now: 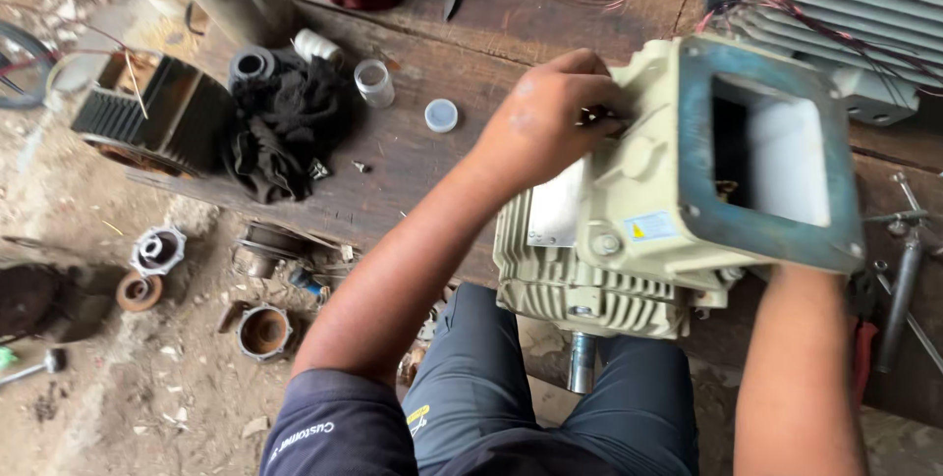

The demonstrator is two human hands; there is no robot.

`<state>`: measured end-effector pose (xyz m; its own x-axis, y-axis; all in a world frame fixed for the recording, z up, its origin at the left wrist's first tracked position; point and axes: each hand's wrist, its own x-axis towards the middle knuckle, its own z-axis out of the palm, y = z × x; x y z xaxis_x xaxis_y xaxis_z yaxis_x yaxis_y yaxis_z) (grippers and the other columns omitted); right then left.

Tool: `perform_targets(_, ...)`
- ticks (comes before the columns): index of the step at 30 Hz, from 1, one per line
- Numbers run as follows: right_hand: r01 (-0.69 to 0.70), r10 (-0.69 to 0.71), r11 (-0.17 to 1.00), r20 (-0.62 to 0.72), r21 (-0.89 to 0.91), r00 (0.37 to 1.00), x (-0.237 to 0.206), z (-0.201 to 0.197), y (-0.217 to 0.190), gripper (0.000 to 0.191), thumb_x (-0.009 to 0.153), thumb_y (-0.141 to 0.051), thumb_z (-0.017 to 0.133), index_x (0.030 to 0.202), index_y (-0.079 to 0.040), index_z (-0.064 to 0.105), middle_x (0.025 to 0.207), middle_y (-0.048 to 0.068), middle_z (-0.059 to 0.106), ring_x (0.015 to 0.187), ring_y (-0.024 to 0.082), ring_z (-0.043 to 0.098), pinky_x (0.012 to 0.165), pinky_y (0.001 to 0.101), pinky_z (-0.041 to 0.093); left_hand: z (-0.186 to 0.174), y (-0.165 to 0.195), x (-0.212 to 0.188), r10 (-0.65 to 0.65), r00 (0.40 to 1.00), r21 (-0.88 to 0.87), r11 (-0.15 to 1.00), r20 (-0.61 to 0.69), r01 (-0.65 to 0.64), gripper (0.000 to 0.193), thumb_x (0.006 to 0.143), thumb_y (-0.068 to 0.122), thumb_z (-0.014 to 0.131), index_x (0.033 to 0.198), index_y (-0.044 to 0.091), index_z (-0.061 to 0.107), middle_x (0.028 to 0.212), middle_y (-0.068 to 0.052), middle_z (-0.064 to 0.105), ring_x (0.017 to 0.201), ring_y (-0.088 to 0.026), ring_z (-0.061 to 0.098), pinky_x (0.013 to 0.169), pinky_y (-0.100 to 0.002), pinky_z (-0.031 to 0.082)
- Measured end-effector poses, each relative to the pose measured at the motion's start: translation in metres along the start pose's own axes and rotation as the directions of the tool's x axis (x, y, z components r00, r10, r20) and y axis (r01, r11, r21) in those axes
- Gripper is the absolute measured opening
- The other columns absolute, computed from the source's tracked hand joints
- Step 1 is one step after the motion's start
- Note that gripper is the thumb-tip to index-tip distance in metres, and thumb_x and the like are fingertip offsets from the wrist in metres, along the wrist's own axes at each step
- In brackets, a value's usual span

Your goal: The person uses red-handled pliers to thread and tighten bolts on an electric motor coupled to a gearbox housing on a workbench. They flip and reposition the motor-gearbox unit, pick up nuts and washers from the bench, fit them onto studs by hand, and finally use a spanner to tighten the fasteners.

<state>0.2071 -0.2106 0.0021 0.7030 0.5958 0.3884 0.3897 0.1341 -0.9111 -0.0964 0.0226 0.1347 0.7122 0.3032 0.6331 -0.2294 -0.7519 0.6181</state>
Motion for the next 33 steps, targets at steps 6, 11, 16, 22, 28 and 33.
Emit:
perform_targets(6, -0.024, 0.025, 0.999, 0.037, -0.022, 0.999, 0.004, -0.012, -0.019, 0.02, 0.105, -0.014, 0.063, 0.119, -0.001, 0.068, 0.109, 0.006, 0.071, 0.099, 0.017, 0.065, 0.089, 0.0334, 0.053, 0.011, 0.005, 0.002, -0.143, 0.989, 0.047, 0.988, -0.021, 0.144, 0.015, 0.075, 0.011, 0.077, 0.09, 0.013, 0.08, 0.089, -0.011, 0.071, 0.087, -0.032, 0.07, 0.079, -0.043, 0.056)
perform_targets(11, -0.001, 0.002, 1.0, 0.042, -0.021, 0.999, 0.001, -0.007, -0.028, 0.021, 0.106, -0.015, 0.062, 0.121, -0.001, 0.068, 0.11, 0.007, 0.071, 0.099, 0.017, 0.065, 0.089, 0.0332, 0.053, 0.017, 0.017, 0.003, -0.172, 0.979, 0.135, 0.973, -0.105, 0.185, 0.013, 0.078, 0.012, 0.073, 0.089, 0.008, 0.078, 0.088, -0.018, 0.071, 0.087, -0.04, 0.069, 0.079, -0.049, 0.055)
perform_targets(16, 0.051, -0.052, 0.999, 0.031, 0.016, 0.998, -0.015, 0.009, -0.036, 0.023, 0.107, -0.017, 0.062, 0.123, -0.001, 0.068, 0.111, 0.007, 0.071, 0.1, 0.017, 0.066, 0.089, 0.033, 0.053, 0.019, 0.023, 0.003, -0.13, 0.987, 0.177, 0.974, -0.09, 0.145, 0.011, 0.081, 0.009, 0.072, 0.09, 0.006, 0.076, 0.092, -0.019, 0.073, 0.086, -0.041, 0.07, 0.077, -0.048, 0.056)
perform_targets(22, 0.13, -0.139, 0.989, 0.167, 0.068, 0.976, -0.02, 0.022, -0.071, 0.025, 0.108, -0.018, 0.061, 0.125, -0.001, 0.067, 0.112, 0.008, 0.071, 0.101, 0.017, 0.066, 0.089, 0.0328, 0.053, 0.019, 0.023, 0.003, -0.207, 0.978, 0.299, 0.934, 0.005, 0.196, 0.015, 0.084, 0.007, 0.07, 0.097, 0.006, 0.077, 0.091, -0.017, 0.075, 0.083, -0.034, 0.074, 0.074, -0.042, 0.058)
perform_targets(28, 0.459, -0.43, 0.889, 0.382, 0.017, 0.818, -0.02, 0.023, -0.106, 0.017, 0.1, -0.01, 0.067, 0.113, -0.001, 0.07, 0.114, 0.014, 0.071, 0.105, 0.026, 0.07, 0.088, 0.0378, 0.054, 0.014, 0.03, -0.005, -0.223, 0.974, 0.339, 0.92, 0.04, 0.197, 0.018, 0.09, 0.01, 0.072, 0.106, 0.004, 0.075, 0.092, -0.015, 0.075, 0.08, -0.022, 0.072, 0.074, -0.035, 0.056)
perform_targets(33, 0.553, -0.478, 0.824, 0.375, -0.123, 0.794, -0.016, 0.023, -0.123, 0.01, 0.091, -0.005, 0.071, 0.1, 0.0, 0.073, 0.098, 0.02, 0.068, 0.094, 0.035, 0.069, 0.082, 0.0425, 0.054, 0.006, 0.029, -0.007, -0.215, 0.971, 0.405, 0.901, 0.103, 0.157, 0.021, 0.093, 0.016, 0.074, 0.111, 0.003, 0.072, 0.092, -0.013, 0.074, 0.081, -0.018, 0.07, 0.077, -0.033, 0.054)
